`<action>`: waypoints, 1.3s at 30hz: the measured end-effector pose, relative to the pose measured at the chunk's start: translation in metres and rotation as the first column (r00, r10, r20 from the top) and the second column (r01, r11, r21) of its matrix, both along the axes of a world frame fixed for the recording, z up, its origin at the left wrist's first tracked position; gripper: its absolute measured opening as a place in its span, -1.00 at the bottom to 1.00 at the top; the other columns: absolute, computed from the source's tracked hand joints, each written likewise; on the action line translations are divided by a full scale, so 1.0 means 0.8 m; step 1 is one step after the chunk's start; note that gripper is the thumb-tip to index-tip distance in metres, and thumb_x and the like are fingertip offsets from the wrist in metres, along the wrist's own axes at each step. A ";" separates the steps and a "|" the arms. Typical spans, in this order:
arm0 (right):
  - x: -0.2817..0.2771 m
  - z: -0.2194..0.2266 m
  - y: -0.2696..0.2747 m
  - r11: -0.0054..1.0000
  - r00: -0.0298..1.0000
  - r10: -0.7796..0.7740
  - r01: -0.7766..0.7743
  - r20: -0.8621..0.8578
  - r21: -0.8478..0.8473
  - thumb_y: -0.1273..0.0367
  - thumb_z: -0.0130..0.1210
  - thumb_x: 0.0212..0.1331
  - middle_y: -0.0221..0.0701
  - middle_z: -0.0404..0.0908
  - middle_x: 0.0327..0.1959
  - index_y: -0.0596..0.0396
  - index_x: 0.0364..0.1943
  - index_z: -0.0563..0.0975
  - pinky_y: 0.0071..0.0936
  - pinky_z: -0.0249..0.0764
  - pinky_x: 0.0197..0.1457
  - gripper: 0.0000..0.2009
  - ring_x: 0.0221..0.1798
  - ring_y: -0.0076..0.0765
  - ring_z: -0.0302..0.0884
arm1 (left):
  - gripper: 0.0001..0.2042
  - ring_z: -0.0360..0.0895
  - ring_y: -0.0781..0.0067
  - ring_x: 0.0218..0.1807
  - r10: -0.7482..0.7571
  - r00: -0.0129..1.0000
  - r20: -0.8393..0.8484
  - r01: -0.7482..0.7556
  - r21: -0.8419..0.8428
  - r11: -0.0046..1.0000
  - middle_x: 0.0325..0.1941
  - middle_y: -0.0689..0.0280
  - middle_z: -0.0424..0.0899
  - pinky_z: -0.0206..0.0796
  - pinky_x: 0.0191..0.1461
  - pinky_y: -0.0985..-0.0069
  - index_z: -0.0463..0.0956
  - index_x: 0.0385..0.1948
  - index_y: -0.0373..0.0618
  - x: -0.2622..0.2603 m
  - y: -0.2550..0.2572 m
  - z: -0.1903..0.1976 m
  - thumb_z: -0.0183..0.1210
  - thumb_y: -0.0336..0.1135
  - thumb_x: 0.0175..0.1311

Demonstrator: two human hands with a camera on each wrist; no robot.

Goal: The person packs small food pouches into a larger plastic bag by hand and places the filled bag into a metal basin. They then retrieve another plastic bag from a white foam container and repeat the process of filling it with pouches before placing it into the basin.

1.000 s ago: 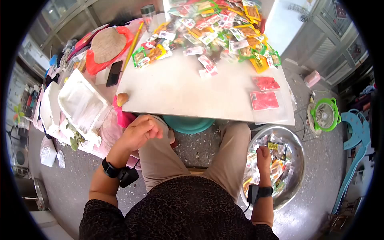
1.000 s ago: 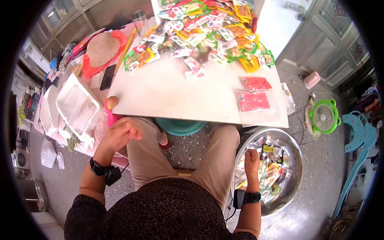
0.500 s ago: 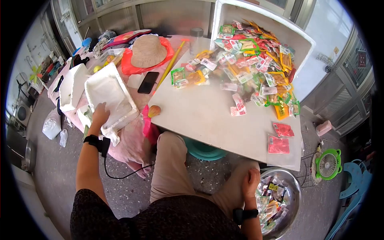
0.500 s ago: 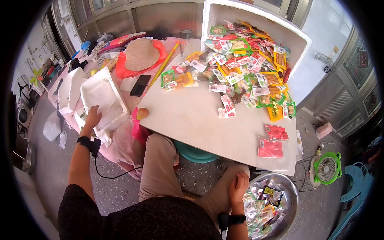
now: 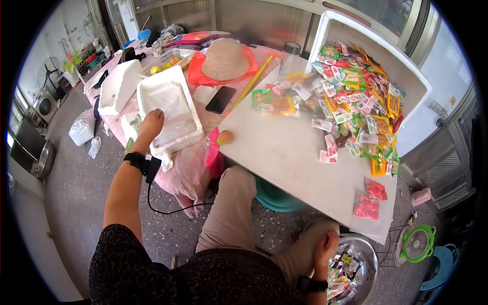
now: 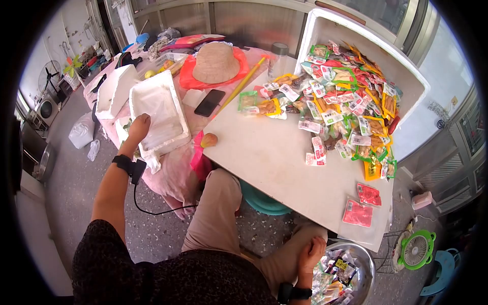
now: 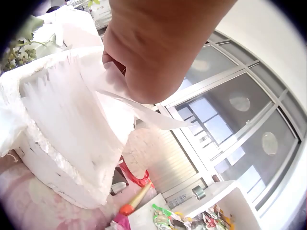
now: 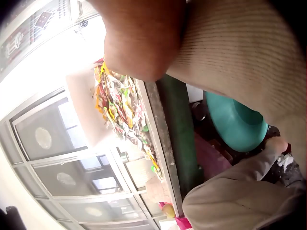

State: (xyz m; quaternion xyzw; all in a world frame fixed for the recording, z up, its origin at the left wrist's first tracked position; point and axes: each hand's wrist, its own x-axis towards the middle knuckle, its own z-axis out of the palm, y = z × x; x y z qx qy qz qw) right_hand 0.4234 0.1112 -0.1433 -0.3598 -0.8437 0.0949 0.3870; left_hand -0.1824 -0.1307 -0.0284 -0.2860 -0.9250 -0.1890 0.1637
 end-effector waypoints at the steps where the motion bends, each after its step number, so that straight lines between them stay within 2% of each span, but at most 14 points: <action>1: 0.001 0.000 0.000 1.000 1.000 0.002 -0.002 -0.011 -0.017 0.59 -0.08 -0.22 -0.17 0.40 -0.35 0.19 -0.44 0.35 -0.21 0.27 -0.11 -0.84 -0.23 -0.01 0.33 | -0.79 0.40 0.03 -0.28 -0.045 0.999 0.006 0.045 0.044 0.998 -0.35 0.05 0.48 0.23 -0.19 0.27 0.41 -0.42 -0.20 0.012 0.007 0.012 -0.15 -0.29 0.07; 5: -0.006 0.016 0.003 0.983 0.990 -0.024 -0.001 -0.136 -0.182 0.59 -0.08 -0.18 -0.16 0.40 -0.32 0.21 -0.40 0.36 -0.28 0.28 -0.09 -0.83 -0.22 -0.03 0.34 | -0.84 0.40 0.07 -0.31 -0.230 0.973 -0.019 0.230 0.158 0.960 -0.41 0.08 0.48 0.24 -0.23 0.29 0.41 -0.49 -0.22 0.093 0.058 0.067 -0.10 -0.35 0.02; 8: -0.038 0.053 0.002 0.925 0.961 -0.024 -0.083 -0.275 -0.370 0.53 -0.01 -0.10 -0.21 0.42 -0.33 0.21 -0.33 0.38 -0.41 0.30 -0.14 -0.82 -0.25 -0.21 0.37 | -0.86 0.41 0.10 -0.34 -0.378 0.920 -0.102 0.389 0.125 0.913 -0.43 0.12 0.47 0.26 -0.27 0.31 0.40 -0.49 -0.20 0.169 0.110 0.079 -0.09 -0.36 0.00; 9: -0.045 0.054 0.012 0.918 0.979 0.028 -0.105 -0.203 -0.383 0.51 -0.01 -0.07 -0.29 0.43 -0.38 0.20 -0.31 0.39 -0.52 0.33 -0.28 -0.82 -0.33 -0.37 0.38 | -0.88 0.41 0.11 -0.37 -0.416 0.903 -0.110 0.427 0.121 0.896 -0.44 0.13 0.46 0.27 -0.30 0.32 0.40 -0.51 -0.19 0.196 0.128 0.075 -0.08 -0.37 -0.01; 11: -0.087 0.097 0.002 0.785 0.912 0.049 -0.287 -0.407 -0.549 0.49 -0.02 0.01 -0.46 0.41 -0.46 0.20 -0.26 0.38 -0.75 0.27 -0.50 -0.82 -0.51 -0.66 0.31 | -0.91 0.41 0.13 -0.40 -0.513 0.855 -0.077 0.515 0.001 0.857 -0.48 0.16 0.44 0.28 -0.35 0.32 0.39 -0.52 -0.21 0.250 0.159 0.062 -0.06 -0.43 -0.05; 12: -0.103 0.102 0.004 0.708 0.892 0.062 -0.355 -0.447 -0.611 0.48 -0.02 0.03 -0.48 0.40 -0.46 0.20 -0.24 0.37 -0.76 0.27 -0.47 -0.81 -0.51 -0.69 0.31 | -0.92 0.41 0.15 -0.41 -0.568 0.819 -0.077 0.571 0.010 0.821 -0.50 0.17 0.43 0.28 -0.37 0.33 0.38 -0.55 -0.20 0.271 0.174 0.048 -0.06 -0.42 -0.06; 14: -0.137 0.104 0.009 0.569 0.880 0.096 -0.432 -0.466 -0.699 0.45 -0.02 0.04 -0.46 0.41 -0.35 0.21 -0.24 0.36 -0.71 0.27 -0.24 -0.80 -0.29 -0.63 0.32 | -0.93 0.42 0.18 -0.43 -0.652 0.758 -0.037 0.652 0.001 0.758 -0.53 0.19 0.42 0.29 -0.40 0.35 0.37 -0.59 -0.19 0.310 0.202 0.017 -0.05 -0.41 -0.08; 16: -0.170 0.080 0.021 0.450 0.854 0.073 -0.489 -0.515 -0.747 0.34 -0.02 0.06 -0.42 0.42 -0.35 0.19 -0.23 0.35 -0.67 0.29 -0.30 -0.76 -0.30 -0.56 0.36 | -0.93 0.43 0.18 -0.43 -0.695 0.718 0.036 0.695 -0.012 0.719 -0.53 0.19 0.42 0.30 -0.41 0.34 0.37 -0.60 -0.18 0.341 0.222 -0.006 -0.05 -0.40 -0.08; 22: -0.219 0.087 0.039 0.148 0.886 -0.113 -0.433 -0.450 -0.889 0.34 -0.03 0.03 -0.48 0.42 -0.48 0.13 -0.34 0.38 -0.66 0.31 -0.46 -0.83 -0.46 -0.61 0.34 | -0.88 0.45 0.14 -0.43 -0.691 0.690 0.216 0.711 -0.019 0.703 -0.47 0.17 0.45 0.33 -0.38 0.30 0.39 -0.58 -0.17 0.382 0.251 -0.038 -0.11 -0.37 -0.05; 25: -0.220 0.077 0.050 0.083 0.849 -0.190 -0.486 -0.493 -0.870 0.38 -0.05 0.05 -0.49 0.41 -0.56 0.08 -0.46 0.39 -0.69 0.28 -0.56 -0.91 -0.56 -0.61 0.31 | -0.91 0.42 0.17 -0.44 -0.681 0.703 0.204 0.694 0.016 0.720 -0.48 0.18 0.44 0.29 -0.40 0.32 0.39 -0.57 -0.17 0.381 0.255 -0.043 -0.03 -0.38 -0.10; 28: -0.218 0.079 0.055 0.144 0.856 -0.180 -0.464 -0.484 -0.874 0.40 -0.05 0.04 -0.49 0.40 -0.62 0.09 -0.50 0.39 -0.70 0.24 -0.65 -0.92 -0.63 -0.61 0.29 | -0.87 0.40 0.16 -0.40 -0.762 0.641 -0.089 0.762 0.195 0.618 -0.42 0.16 0.43 0.28 -0.36 0.34 0.38 -0.50 -0.20 0.383 0.257 -0.034 0.02 -0.37 -0.10; 31: -0.218 0.075 0.066 0.068 0.842 -0.155 -0.513 -0.517 -0.856 0.42 -0.05 0.03 -0.48 0.39 -0.66 0.08 -0.54 0.37 -0.72 0.20 -0.68 -0.92 -0.68 -0.61 0.26 | -0.80 0.39 0.22 -0.39 -0.839 0.539 0.070 0.795 0.288 0.534 -0.40 0.17 0.41 0.27 -0.34 0.41 0.37 -0.44 -0.21 0.398 0.258 -0.042 0.08 -0.32 -0.12; 34: -0.222 0.075 0.066 0.087 0.850 -0.167 -0.492 -0.499 -0.866 0.43 -0.03 0.03 -0.50 0.38 -0.69 0.05 -0.58 0.35 -0.73 0.16 -0.70 -0.89 -0.71 -0.64 0.24 | -0.75 0.40 0.32 -0.41 -0.779 0.456 0.431 0.684 0.391 0.616 -0.43 0.19 0.41 0.26 -0.37 0.48 0.37 -0.45 -0.22 0.403 0.266 -0.046 0.12 -0.27 -0.15; 39: -0.223 0.069 0.071 0.035 0.821 -0.157 -0.551 -0.549 -0.834 0.37 0.00 0.04 -0.51 0.36 -0.69 0.05 -0.59 0.36 -0.79 0.13 -0.70 -0.86 -0.71 -0.68 0.22 | -0.78 0.38 0.49 -0.51 -0.709 0.281 0.647 0.614 0.447 0.651 -0.56 0.26 0.43 0.23 -0.44 0.56 0.36 -0.47 -0.24 0.395 0.277 -0.044 0.11 -0.32 -0.12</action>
